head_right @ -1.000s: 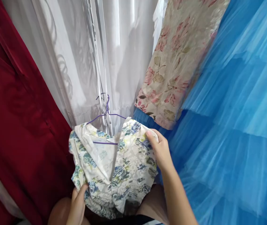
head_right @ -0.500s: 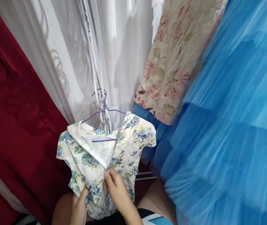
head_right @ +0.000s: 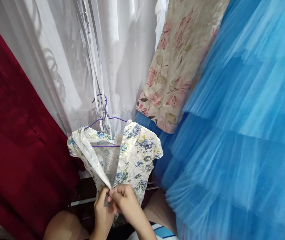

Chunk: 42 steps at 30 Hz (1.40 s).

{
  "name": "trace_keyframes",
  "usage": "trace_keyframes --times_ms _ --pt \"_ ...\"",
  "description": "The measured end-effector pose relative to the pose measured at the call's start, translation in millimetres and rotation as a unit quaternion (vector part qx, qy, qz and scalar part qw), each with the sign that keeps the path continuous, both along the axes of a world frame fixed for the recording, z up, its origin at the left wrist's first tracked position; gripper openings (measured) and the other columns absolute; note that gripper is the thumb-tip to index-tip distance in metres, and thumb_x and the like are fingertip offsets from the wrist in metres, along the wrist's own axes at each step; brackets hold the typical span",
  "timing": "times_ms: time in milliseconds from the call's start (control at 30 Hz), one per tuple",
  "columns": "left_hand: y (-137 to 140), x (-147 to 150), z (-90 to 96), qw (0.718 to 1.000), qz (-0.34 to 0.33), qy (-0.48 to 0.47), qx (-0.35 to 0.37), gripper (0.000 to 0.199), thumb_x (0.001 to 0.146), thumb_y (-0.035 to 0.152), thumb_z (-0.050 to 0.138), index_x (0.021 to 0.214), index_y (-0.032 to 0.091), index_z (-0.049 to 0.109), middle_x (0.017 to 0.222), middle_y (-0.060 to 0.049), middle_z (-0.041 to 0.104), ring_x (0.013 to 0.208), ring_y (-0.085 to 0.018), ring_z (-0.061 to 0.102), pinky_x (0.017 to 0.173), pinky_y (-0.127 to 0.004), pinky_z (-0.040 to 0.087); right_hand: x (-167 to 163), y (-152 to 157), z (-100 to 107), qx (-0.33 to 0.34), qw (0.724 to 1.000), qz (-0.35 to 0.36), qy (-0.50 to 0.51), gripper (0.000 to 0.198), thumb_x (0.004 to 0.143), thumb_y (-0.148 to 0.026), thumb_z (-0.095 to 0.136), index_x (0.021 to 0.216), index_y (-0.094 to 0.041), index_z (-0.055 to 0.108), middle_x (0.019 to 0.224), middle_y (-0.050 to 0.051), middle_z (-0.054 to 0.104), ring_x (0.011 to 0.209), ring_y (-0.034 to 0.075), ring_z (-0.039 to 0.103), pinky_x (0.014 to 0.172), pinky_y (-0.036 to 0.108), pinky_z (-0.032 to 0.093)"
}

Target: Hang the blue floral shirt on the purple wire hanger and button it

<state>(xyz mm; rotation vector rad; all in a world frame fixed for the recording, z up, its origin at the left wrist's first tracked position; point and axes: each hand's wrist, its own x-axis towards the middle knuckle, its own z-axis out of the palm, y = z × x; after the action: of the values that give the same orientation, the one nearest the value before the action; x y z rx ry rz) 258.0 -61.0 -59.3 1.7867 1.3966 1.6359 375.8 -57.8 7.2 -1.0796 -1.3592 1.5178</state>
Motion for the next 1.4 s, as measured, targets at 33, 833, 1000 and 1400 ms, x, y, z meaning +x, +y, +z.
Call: trace_keyframes --times_ms 33,833,1000,1400 --pt "2 2 3.3 0.999 -0.023 -0.01 -0.019 0.01 0.084 0.02 0.056 0.074 0.021 0.059 0.067 -0.002 0.057 0.063 -0.017 0.056 0.063 -0.026 0.045 1 2 5 -0.001 1.0 -0.021 0.011 0.043 0.085 -0.053 0.058 0.067 -0.014 0.065 0.038 -0.003 0.05 0.032 0.007 0.031 0.039 0.022 0.019" --pt "28 -27 128.8 0.974 -0.146 0.162 -0.066 0.017 0.081 0.021 0.061 0.094 0.025 0.073 0.083 -0.006 0.071 0.076 -0.024 0.064 0.072 -0.032 0.044 -2 84 163 0.2 0.967 -0.109 0.116 0.031 0.083 -0.044 0.061 0.072 -0.016 0.065 0.043 -0.006 0.047 0.039 0.008 0.037 0.042 0.022 0.024" --pt "79 -40 220.6 0.982 -0.059 0.123 0.131 0.034 0.096 0.032 0.05 0.125 0.021 0.061 0.084 -0.003 0.067 0.074 -0.017 0.06 0.072 -0.028 0.045 -1 74 164 0.26 0.959 -0.093 0.054 0.032 0.088 -0.043 0.055 0.074 -0.016 0.065 0.043 -0.005 0.049 0.041 0.009 0.038 0.046 0.023 0.028" --pt "142 -95 220.5 0.968 0.087 -0.116 0.207 0.021 0.092 0.033 0.057 0.089 0.013 0.064 0.078 -0.002 0.063 0.075 -0.013 0.06 0.072 -0.022 0.045 -1 95 108 0.247 0.963 -0.106 -0.036 0.034 0.087 -0.04 0.053 0.063 -0.016 0.06 0.045 -0.006 0.033 0.041 0.008 0.026 0.043 0.025 0.016"
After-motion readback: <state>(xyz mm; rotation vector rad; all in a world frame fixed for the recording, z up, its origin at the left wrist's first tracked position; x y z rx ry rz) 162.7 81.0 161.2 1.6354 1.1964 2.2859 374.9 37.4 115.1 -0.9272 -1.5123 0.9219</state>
